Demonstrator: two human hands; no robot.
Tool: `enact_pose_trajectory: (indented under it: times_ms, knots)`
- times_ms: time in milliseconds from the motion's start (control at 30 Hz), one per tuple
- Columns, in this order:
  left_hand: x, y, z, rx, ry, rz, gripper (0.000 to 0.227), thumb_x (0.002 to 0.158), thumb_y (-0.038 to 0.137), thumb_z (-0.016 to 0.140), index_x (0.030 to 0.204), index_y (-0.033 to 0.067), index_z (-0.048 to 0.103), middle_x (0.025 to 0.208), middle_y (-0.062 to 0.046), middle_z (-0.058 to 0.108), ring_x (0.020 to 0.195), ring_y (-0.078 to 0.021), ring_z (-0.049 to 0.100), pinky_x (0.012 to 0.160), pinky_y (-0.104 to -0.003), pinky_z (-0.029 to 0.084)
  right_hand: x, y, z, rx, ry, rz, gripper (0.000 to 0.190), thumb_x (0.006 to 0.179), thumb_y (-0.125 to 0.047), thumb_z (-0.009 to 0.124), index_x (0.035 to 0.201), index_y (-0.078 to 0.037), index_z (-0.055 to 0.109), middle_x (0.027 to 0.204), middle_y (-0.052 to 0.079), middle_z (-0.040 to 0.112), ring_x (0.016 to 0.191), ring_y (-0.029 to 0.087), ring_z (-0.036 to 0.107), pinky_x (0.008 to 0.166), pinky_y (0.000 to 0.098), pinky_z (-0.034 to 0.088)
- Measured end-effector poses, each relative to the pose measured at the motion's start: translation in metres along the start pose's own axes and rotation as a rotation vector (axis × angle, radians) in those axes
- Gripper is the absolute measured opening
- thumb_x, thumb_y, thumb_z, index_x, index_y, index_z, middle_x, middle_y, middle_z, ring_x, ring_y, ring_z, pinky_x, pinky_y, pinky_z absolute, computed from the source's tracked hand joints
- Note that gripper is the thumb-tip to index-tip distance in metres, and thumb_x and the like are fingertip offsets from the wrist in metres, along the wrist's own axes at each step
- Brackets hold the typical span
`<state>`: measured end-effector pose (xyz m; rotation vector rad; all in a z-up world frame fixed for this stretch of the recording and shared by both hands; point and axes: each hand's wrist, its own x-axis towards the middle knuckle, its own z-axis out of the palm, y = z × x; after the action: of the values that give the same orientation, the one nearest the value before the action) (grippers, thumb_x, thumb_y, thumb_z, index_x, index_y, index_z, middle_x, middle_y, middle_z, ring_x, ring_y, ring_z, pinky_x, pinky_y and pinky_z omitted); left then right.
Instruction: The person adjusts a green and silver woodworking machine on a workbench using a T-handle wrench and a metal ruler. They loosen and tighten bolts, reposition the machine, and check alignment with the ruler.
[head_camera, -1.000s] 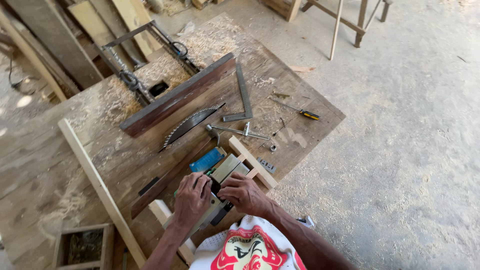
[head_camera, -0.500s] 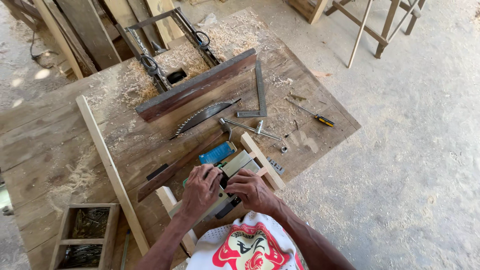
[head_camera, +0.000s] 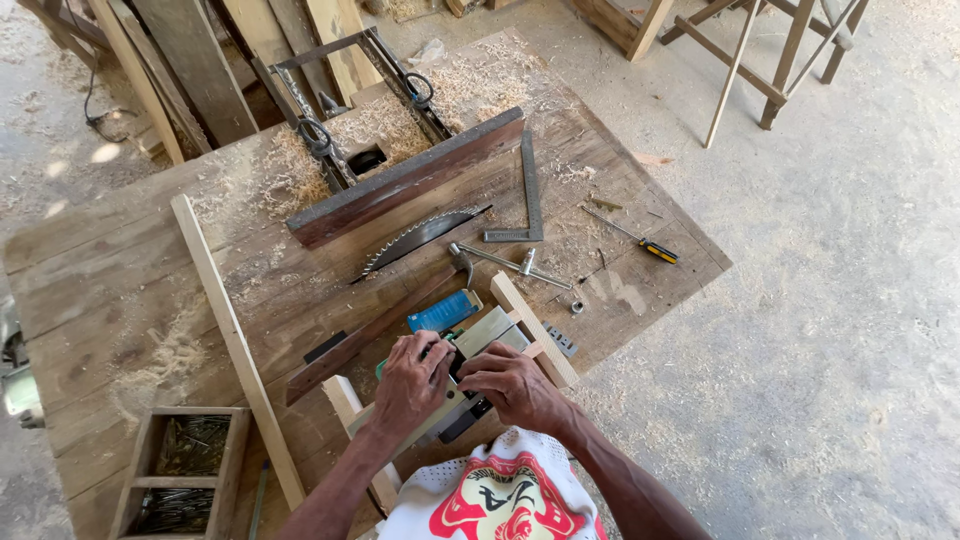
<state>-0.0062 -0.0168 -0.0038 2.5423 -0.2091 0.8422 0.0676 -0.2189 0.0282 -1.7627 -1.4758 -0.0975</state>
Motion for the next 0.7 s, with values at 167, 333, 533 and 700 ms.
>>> enact_pose_trajectory:
  times_ms: [167, 333, 533, 700]
  knots:
    - [-0.0011, -0.0001, 0.0011, -0.011, -0.034, -0.068, 0.017, 0.094, 0.019, 0.07, 0.102, 0.0046, 0.069, 0.101, -0.011, 0.063, 0.093, -0.0289, 0.064, 0.081, -0.043, 0.055, 0.0002, 0.0001, -0.0001, 0.008, -0.014, 0.056, 0.016, 0.084, -0.003, 0.075, 0.099, -0.004, 0.077, 0.098, 0.007, 0.074, 0.091, 0.025, 0.065, 0.079, 0.0382, 0.054]
    - [0.001, -0.0037, 0.0003, -0.012, -0.004, 0.036, 0.014, 0.093, 0.015, 0.066, 0.104, 0.0077, 0.07, 0.101, -0.009, 0.063, 0.095, -0.0279, 0.065, 0.085, -0.044, 0.055, -0.0002, -0.0001, -0.0001, 0.003, 0.009, 0.035, 0.016, 0.082, -0.003, 0.076, 0.099, -0.003, 0.076, 0.101, 0.009, 0.074, 0.093, 0.027, 0.064, 0.08, 0.0387, 0.054]
    - [0.0002, -0.0015, 0.0016, -0.024, -0.079, -0.115, 0.019, 0.096, 0.022, 0.07, 0.103, 0.0042, 0.07, 0.099, -0.01, 0.062, 0.093, -0.0292, 0.063, 0.083, -0.044, 0.055, 0.0011, -0.0006, -0.0014, 0.006, -0.02, 0.008, 0.021, 0.08, 0.001, 0.072, 0.101, -0.005, 0.076, 0.1, 0.007, 0.074, 0.095, 0.026, 0.065, 0.082, 0.0381, 0.055]
    - [0.0023, -0.0016, -0.0023, -0.007, -0.028, 0.008, 0.016, 0.093, 0.016, 0.067, 0.106, 0.0064, 0.072, 0.099, -0.01, 0.062, 0.092, -0.0291, 0.063, 0.082, -0.045, 0.054, 0.0003, 0.001, -0.0014, -0.005, 0.0, 0.04, 0.015, 0.082, -0.007, 0.078, 0.096, -0.003, 0.074, 0.097, 0.009, 0.072, 0.091, 0.027, 0.064, 0.077, 0.0391, 0.054]
